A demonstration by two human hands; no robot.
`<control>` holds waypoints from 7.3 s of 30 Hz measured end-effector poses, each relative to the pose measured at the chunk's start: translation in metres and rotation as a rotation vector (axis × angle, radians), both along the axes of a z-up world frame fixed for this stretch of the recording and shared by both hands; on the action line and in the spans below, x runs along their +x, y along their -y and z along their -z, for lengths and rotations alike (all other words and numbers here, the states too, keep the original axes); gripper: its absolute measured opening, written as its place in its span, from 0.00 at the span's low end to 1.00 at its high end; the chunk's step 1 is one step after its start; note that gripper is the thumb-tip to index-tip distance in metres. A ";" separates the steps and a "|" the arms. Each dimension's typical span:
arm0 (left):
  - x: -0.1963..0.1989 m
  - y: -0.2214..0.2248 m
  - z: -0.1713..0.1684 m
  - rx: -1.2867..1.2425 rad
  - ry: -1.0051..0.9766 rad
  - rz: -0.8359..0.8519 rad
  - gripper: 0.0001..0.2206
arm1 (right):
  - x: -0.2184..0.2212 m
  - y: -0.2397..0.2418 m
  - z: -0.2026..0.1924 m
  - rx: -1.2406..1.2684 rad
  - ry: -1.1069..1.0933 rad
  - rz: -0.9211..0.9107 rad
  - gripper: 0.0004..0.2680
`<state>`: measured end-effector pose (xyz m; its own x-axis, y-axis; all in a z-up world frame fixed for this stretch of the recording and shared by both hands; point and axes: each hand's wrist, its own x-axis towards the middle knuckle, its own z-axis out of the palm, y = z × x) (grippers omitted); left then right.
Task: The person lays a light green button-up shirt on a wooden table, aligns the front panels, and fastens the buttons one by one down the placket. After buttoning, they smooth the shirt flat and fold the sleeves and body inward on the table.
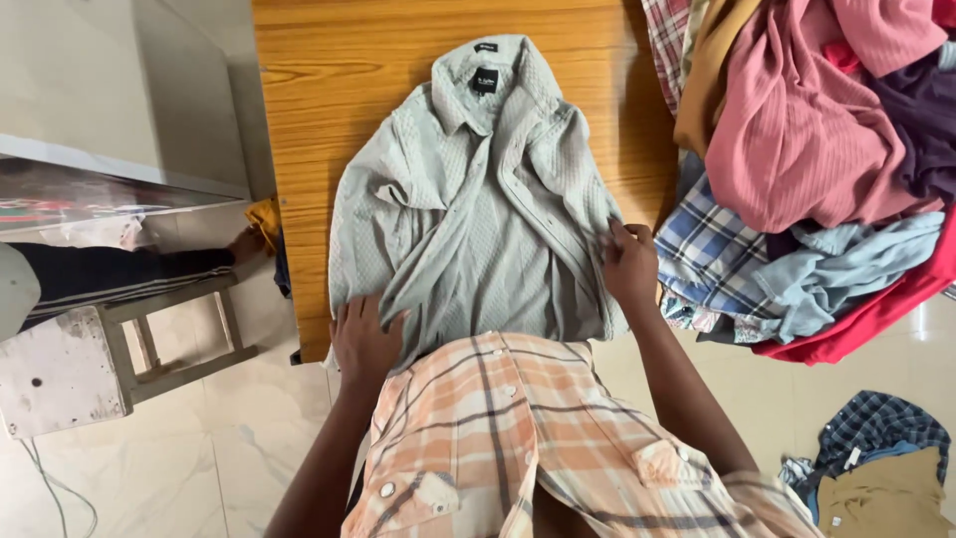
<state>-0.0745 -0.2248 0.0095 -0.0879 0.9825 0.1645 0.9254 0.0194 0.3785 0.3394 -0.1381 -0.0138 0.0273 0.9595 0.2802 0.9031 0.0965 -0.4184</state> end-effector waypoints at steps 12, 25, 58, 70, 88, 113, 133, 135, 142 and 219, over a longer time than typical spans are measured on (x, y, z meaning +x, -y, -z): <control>0.030 0.020 -0.028 0.168 0.054 -0.038 0.15 | 0.021 0.001 -0.050 0.248 0.176 0.089 0.16; 0.013 0.066 0.028 -0.022 0.155 -0.150 0.07 | -0.003 0.058 -0.004 -0.268 -0.293 -0.055 0.13; -0.017 0.034 0.032 -0.931 0.906 0.225 0.11 | -0.001 0.029 -0.002 -0.273 -0.153 -0.182 0.16; -0.023 -0.007 0.065 -0.212 -0.084 0.146 0.33 | -0.022 0.032 0.024 -0.001 0.095 -0.099 0.10; 0.027 -0.136 0.014 0.093 0.140 0.215 0.14 | -0.030 0.013 -0.075 0.154 0.049 -0.190 0.02; 0.177 -0.135 0.070 0.041 -0.028 0.669 0.27 | -0.012 0.101 -0.024 -0.328 0.065 0.035 0.17; 0.211 -0.144 0.043 -0.354 0.118 0.418 0.36 | 0.029 0.182 0.017 -0.468 0.088 -0.014 0.13; 0.211 -0.143 0.048 -0.351 0.117 0.428 0.34 | 0.037 0.187 0.030 -0.528 0.138 -0.002 0.12; 0.213 -0.144 0.027 -0.321 0.158 0.399 0.35 | 0.052 0.194 0.041 -0.618 0.153 -0.108 0.16; 0.067 -0.324 0.081 0.049 0.082 0.015 0.33 | -0.110 -0.223 0.033 -0.017 -0.316 -0.010 0.21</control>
<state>-0.0071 0.0989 -0.0719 -0.0886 0.9747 0.2050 0.8912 -0.0144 0.4535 0.2290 0.0850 -0.0470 0.1014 0.9646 0.2436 0.7273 0.0952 -0.6797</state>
